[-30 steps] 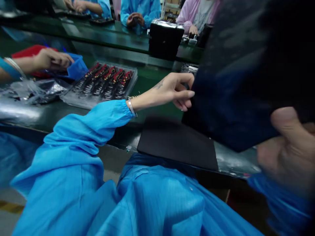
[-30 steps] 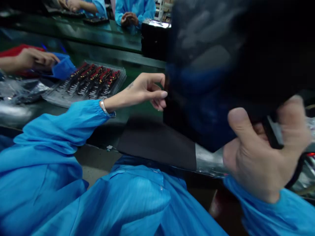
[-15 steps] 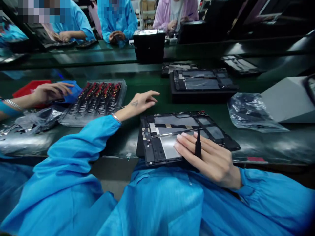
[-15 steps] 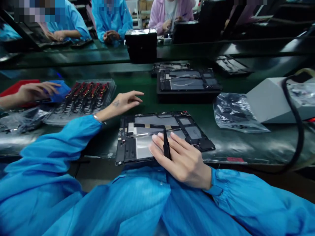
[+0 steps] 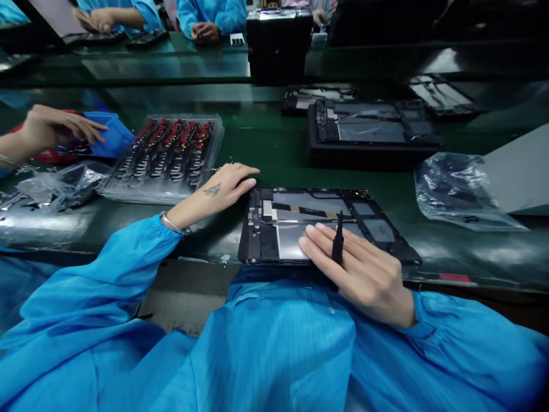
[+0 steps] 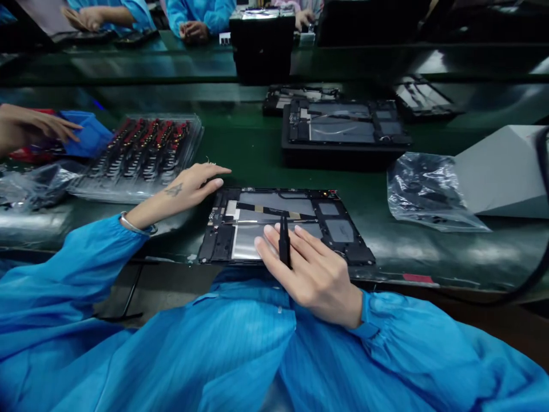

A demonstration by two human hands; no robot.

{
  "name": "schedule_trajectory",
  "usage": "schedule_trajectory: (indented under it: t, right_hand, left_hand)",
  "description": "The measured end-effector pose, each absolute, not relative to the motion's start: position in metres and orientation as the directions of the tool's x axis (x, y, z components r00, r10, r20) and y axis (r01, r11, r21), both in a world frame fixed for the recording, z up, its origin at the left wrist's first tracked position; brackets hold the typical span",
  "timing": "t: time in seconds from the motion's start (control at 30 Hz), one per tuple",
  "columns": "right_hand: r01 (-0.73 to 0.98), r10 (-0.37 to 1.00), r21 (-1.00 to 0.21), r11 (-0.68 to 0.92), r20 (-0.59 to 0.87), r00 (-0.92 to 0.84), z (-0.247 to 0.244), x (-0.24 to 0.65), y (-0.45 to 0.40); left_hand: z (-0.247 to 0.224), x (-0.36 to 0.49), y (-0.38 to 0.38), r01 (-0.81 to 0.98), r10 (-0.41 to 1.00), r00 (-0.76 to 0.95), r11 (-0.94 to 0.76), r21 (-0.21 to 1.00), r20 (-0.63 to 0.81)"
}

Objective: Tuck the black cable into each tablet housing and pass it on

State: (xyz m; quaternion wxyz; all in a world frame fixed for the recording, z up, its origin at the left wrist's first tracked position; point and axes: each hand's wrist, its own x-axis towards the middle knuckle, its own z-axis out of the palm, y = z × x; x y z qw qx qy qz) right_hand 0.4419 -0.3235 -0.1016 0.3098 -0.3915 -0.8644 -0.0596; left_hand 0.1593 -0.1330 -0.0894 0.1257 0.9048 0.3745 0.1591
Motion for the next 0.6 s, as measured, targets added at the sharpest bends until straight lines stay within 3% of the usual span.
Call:
schedule_trajectory:
  t: [0.13,0.27,0.33,0.43,0.53,0.6]
  right_hand:
    - [0.658,0.65,-0.242,0.713,0.578,-0.492,-0.103,0.452,-0.322]
    - [0.625,0.612,-0.235,0.744,0.615,-0.498,-0.102,0.466,-0.325]
    - [0.62,0.595,-0.212,0.755,0.619,-0.513,-0.094,0.472,-0.325]
    - [0.607,0.576,-0.236,0.759,0.679,-0.456,-0.082,0.474,-0.325]
    - [0.59,0.619,-0.398,0.702,0.75,-0.231,-0.078,0.471,-0.331]
    - [0.489,0.752,-0.666,0.563,0.659,0.03,-0.078,0.467,-0.333]
  left_hand:
    - [-0.073,0.172,-0.119,0.512,0.68,0.68,-0.708,0.486,0.274]
    - [-0.075,0.199,-0.097,0.216,0.442,0.874,-0.725,0.654,0.202]
    - [-0.079,0.216,-0.093,0.094,0.377,0.903,-0.639,0.763,0.205]
    - [-0.08,0.234,-0.102,-0.023,0.389,0.895,-0.451,0.892,0.219]
    - [-0.072,0.239,-0.119,-0.076,0.486,0.828,-0.399,0.914,0.28]
    - [-0.064,0.238,-0.129,-0.062,0.535,0.777,-0.46,0.886,0.332]
